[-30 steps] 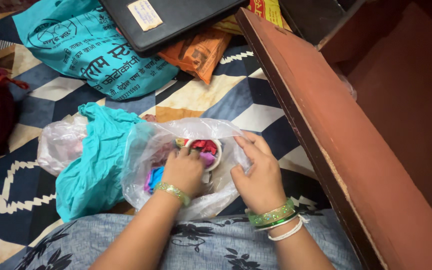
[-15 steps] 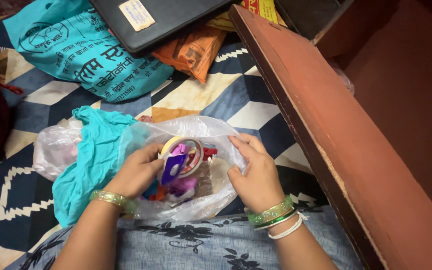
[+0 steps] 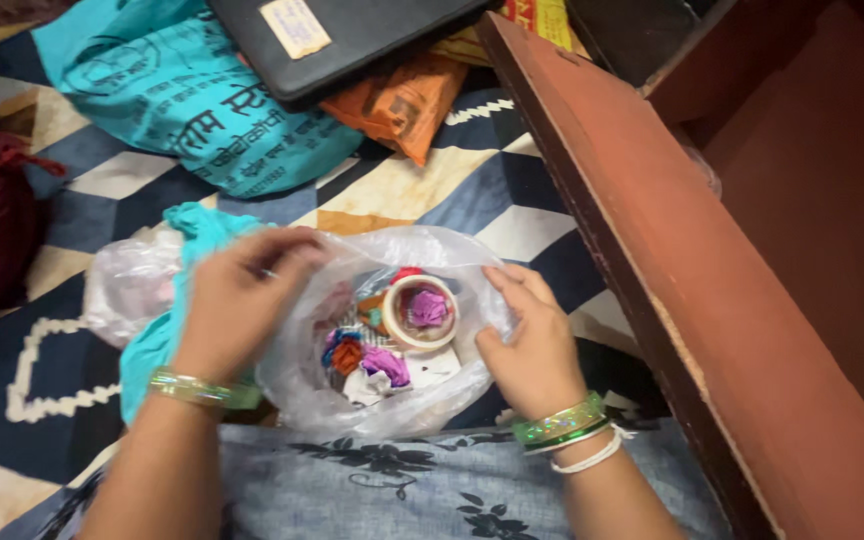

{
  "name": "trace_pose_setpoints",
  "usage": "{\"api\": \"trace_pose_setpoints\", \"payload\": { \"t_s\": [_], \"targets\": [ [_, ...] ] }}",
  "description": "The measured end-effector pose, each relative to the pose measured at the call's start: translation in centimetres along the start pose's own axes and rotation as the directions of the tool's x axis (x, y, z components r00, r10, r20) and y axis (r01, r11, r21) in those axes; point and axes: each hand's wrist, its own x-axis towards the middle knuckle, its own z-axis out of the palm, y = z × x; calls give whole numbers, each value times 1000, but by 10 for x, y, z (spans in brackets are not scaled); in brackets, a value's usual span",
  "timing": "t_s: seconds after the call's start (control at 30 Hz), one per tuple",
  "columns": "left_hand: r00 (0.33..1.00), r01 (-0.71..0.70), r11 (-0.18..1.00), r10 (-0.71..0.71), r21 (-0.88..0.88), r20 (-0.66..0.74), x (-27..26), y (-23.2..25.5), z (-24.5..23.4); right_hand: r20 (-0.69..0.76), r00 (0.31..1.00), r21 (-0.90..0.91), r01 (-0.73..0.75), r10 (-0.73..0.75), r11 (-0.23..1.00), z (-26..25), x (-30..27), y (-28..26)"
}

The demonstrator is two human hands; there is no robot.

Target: The person sits on a patterned floor mat and unpacks items from a clear plastic bag and an orange cloth bag. They place a blue cloth, a pink notebook, a black wallet, a phone, and a small box into the orange bag, then tie the plastic bag and set it aside.

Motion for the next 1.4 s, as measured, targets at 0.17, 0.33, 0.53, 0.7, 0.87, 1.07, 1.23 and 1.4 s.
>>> {"api": "trace_pose_setpoints", "payload": {
  "t_s": [0.17,0.33,0.53,0.7,0.87,1.07,1.23,1.4],
  "targets": [
    [817,97,791,284,605,-503,1,-46,-120,-9,1000,-31,20,-20,999,2,-1,0],
    [574,683,723,-442,106,-689,-1,-118,-163,-28,996,-71,84,-86,994,8,-1,0],
    [626,726,641,-467,249,-625,36,-155,-139,-14,998,-116,58,-60,992,11,-2,5],
    [810,570,695,-384,439,-444,46,-157,-134,2,999,-102,32,-32,994,12,-1,6],
    [801,464,858,-302,218,-517,34,-155,-143,4,999,-142,45,-45,989,13,1,6],
    [726,81,997,-54,8,-685,22,-98,-152,-4,999,-127,-33,32,991,7,3,5],
    [810,-434,605,-63,-668,-583,-11,-28,-148,-19,999,-89,-51,50,995,7,2,11],
    [970,-218,307,-38,-926,-242,-11,-10,-100,-56,997,-98,54,-60,994,11,3,17]
  ]
}}
